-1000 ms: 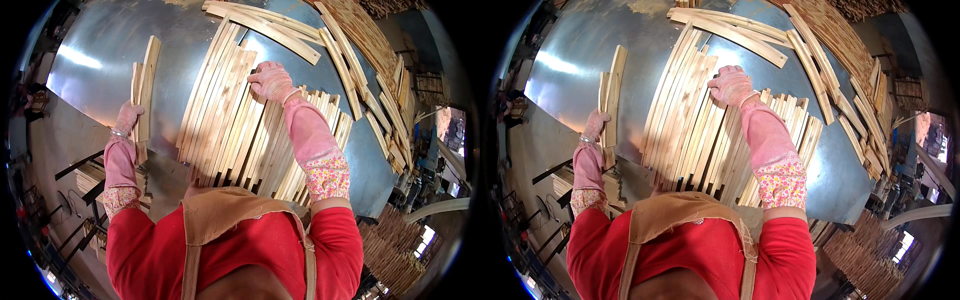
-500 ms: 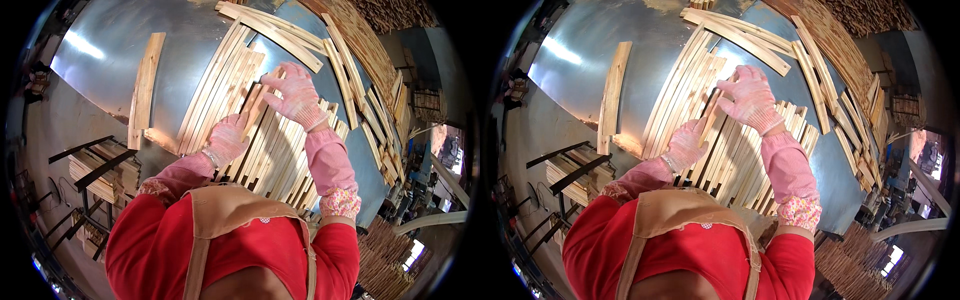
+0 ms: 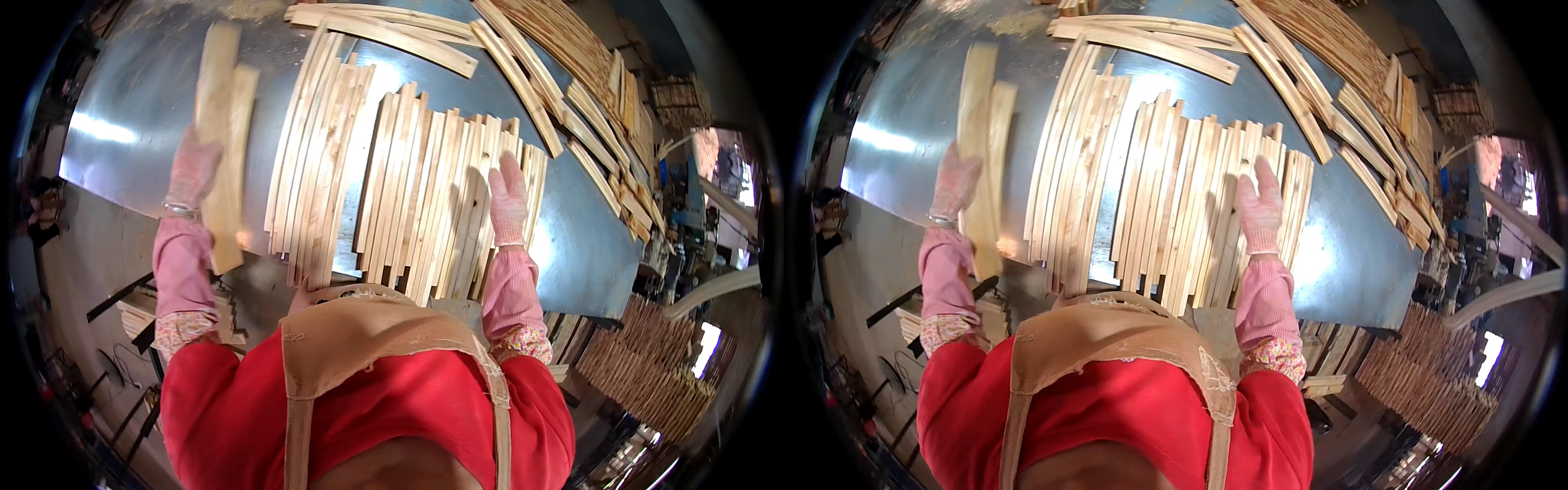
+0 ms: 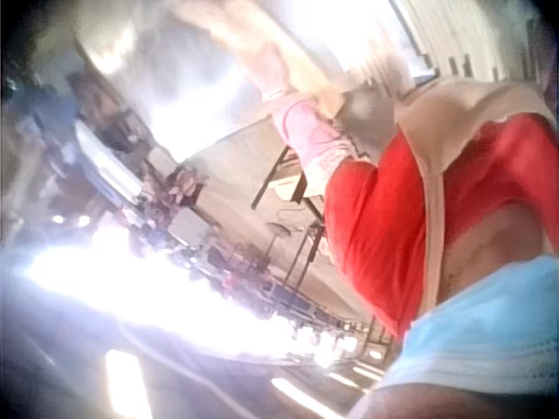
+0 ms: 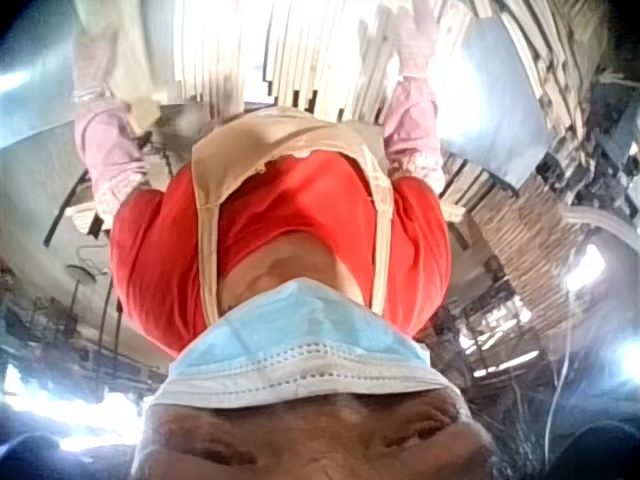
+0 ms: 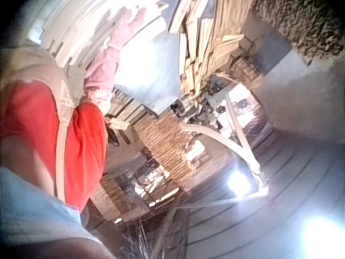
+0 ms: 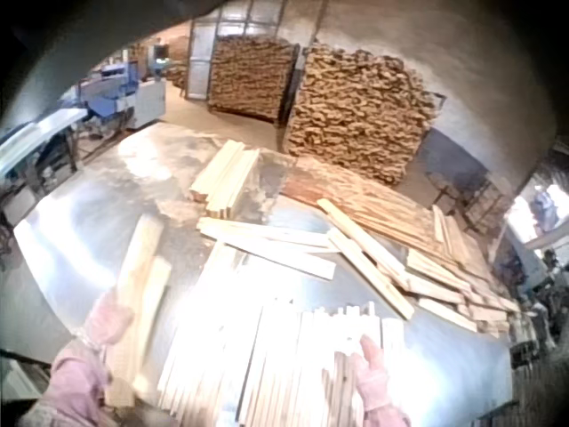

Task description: The person sorts and stacks thin wooden planks on a metal table. They pick up planks from a pile, align them, and place them into a neat stack, occasionally moving the stack to a different position on the table.

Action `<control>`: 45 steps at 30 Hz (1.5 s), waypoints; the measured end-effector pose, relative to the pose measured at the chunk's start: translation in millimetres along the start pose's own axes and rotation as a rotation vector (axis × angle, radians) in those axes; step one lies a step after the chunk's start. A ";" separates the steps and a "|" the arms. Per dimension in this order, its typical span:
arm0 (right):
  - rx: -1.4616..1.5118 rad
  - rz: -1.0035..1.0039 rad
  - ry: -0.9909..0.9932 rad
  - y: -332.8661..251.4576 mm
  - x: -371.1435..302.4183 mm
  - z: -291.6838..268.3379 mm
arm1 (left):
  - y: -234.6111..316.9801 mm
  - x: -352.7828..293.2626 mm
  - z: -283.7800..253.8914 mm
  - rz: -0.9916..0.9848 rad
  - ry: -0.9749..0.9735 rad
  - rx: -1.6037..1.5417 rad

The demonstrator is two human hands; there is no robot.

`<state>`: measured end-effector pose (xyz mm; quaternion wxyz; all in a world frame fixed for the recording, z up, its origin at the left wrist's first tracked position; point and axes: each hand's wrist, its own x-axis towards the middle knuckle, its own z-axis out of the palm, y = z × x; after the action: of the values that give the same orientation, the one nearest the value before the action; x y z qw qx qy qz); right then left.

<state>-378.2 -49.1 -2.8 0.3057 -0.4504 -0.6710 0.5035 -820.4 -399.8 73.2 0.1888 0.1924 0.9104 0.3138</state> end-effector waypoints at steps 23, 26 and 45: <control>-0.650 0.196 -0.159 166.9 42.8 -211.8 | 82.7 -87.1 306.6 -0.003 -0.308 -0.682; -0.560 0.296 -0.175 143.9 52.6 -177.0 | 73.9 -79.4 319.1 0.000 -0.242 -0.586; 0.502 0.355 -0.159 131.5 53.6 -237.1 | 53.5 -67.6 293.2 -0.169 -0.308 -1.009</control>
<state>-156.3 106.3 -57.7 0.2613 -0.4301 -0.4586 0.7324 -614.0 -246.4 -91.8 0.4139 0.0476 0.6206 0.6643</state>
